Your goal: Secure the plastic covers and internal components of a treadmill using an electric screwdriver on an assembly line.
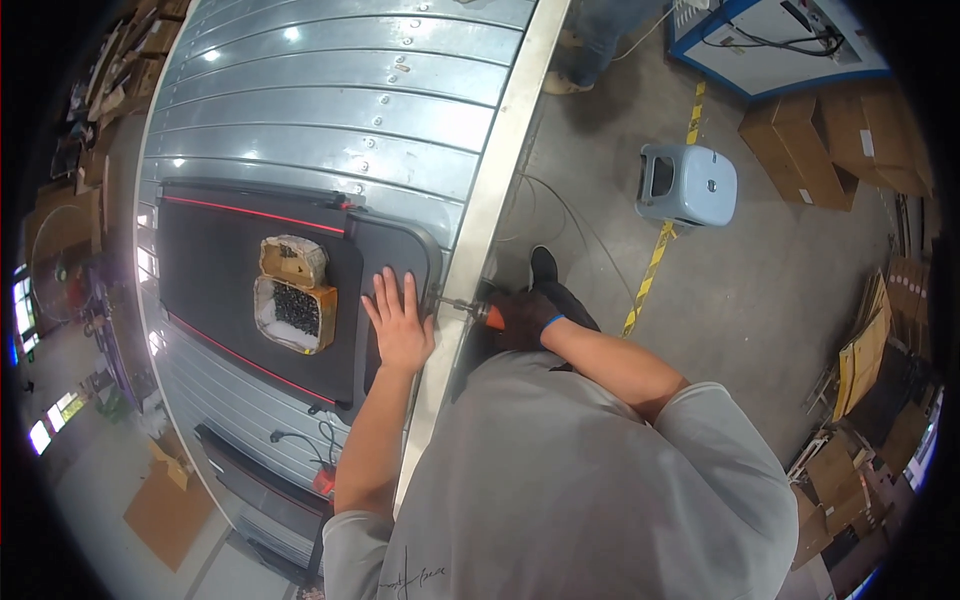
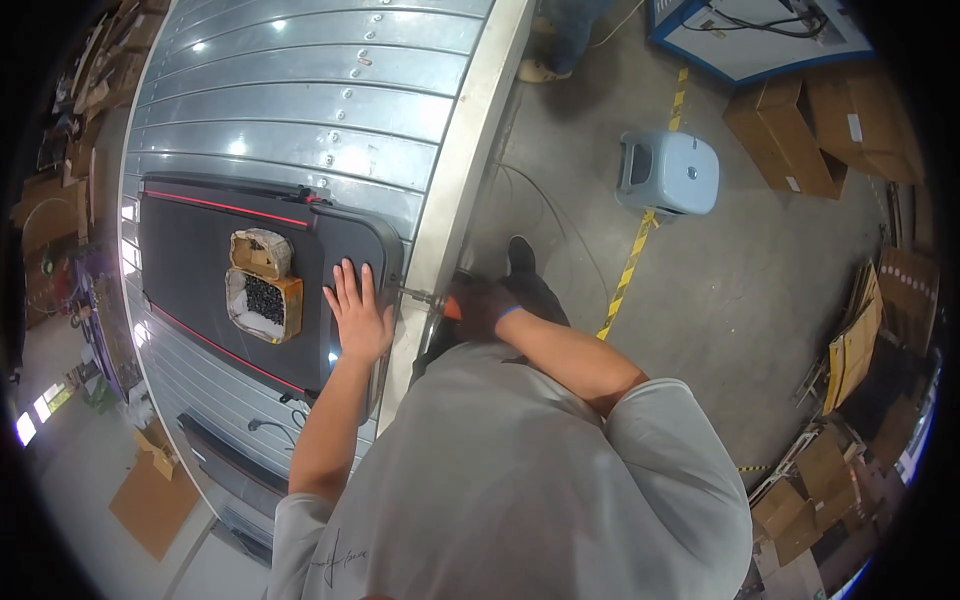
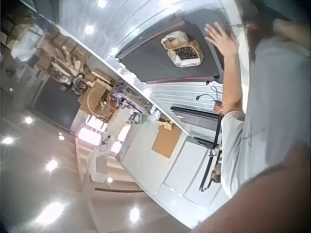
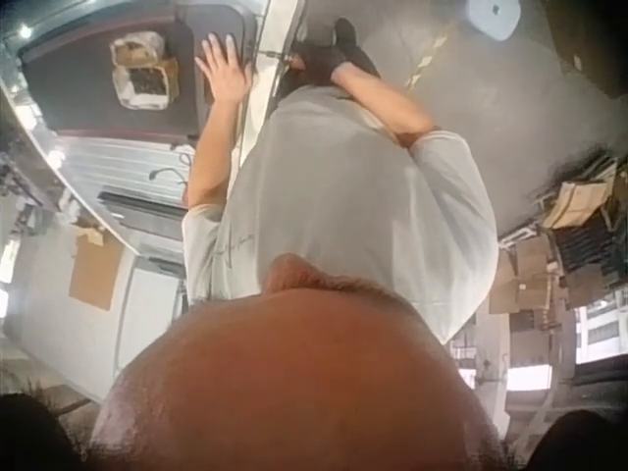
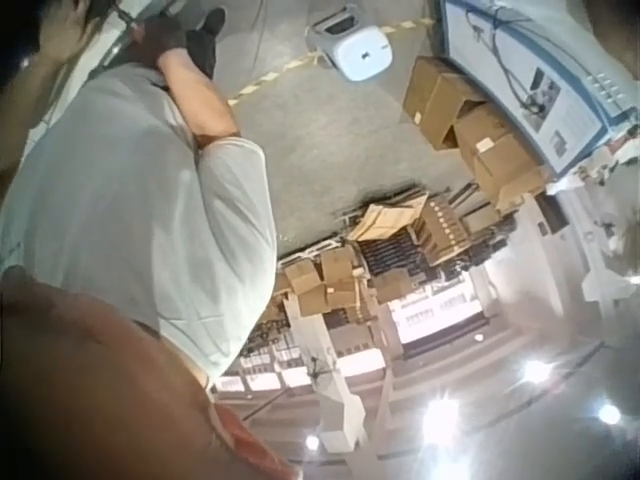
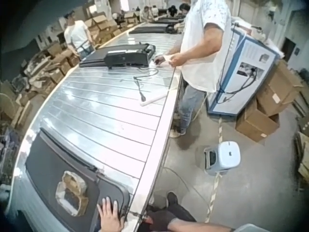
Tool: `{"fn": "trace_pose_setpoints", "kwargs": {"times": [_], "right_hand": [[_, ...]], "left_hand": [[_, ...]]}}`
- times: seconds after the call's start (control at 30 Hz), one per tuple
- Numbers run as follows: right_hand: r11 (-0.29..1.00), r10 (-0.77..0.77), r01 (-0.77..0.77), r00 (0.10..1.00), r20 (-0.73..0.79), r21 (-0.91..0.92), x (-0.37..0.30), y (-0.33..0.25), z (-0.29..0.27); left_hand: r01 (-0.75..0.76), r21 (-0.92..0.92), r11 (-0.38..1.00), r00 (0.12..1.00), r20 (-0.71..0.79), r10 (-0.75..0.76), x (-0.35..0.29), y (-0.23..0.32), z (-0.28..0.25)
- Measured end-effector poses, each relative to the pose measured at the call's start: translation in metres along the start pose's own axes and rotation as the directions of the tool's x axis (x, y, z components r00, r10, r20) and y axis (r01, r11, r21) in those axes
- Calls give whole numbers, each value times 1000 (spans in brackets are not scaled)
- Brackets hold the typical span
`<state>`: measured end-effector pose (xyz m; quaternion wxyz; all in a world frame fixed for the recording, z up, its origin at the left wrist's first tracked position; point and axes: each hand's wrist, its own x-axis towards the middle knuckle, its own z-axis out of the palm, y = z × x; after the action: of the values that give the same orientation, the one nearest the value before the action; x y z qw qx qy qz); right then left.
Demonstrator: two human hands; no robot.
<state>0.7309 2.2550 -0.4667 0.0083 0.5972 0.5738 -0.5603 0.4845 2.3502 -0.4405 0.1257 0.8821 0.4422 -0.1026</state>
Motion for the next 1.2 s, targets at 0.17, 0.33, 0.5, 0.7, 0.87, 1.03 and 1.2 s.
{"fn": "trace_pose_setpoints", "kwargs": {"times": [0.17, 0.33, 0.5, 0.7, 0.87, 1.03, 1.2], "right_hand": [[1000, 20, -20, 1000, 10, 3, 14, 1, 8], [999, 23, -22, 1000, 19, -41, 14, -21, 1], [998, 17, -21, 997, -74, -52, 2, 4, -3], [988, 141, -150, 974, -176, -42, -14, -3, -19], [981, 188, -196, 955, -229, -14, -16, -25, -33], [972, 226, -236, 943, -244, -14, -11, -41, -52], [982, 167, -183, 955, -244, -42, 1, -37, -77]], "left_hand": [[3, 21, 1000, 999, 36, -4, 2, -6, 4], [58, 112, 992, 997, 47, -63, -1, -12, -7], [-87, -393, 915, 969, -247, -14, -9, -49, -27], [498, -338, 798, 788, -206, -580, -43, -195, -48], [536, -149, 831, 844, 99, -526, -15, -212, -58], [565, -164, 809, 824, 157, -544, -13, -229, -51], [566, -232, 791, 823, 115, -556, -9, -231, -49]]}}
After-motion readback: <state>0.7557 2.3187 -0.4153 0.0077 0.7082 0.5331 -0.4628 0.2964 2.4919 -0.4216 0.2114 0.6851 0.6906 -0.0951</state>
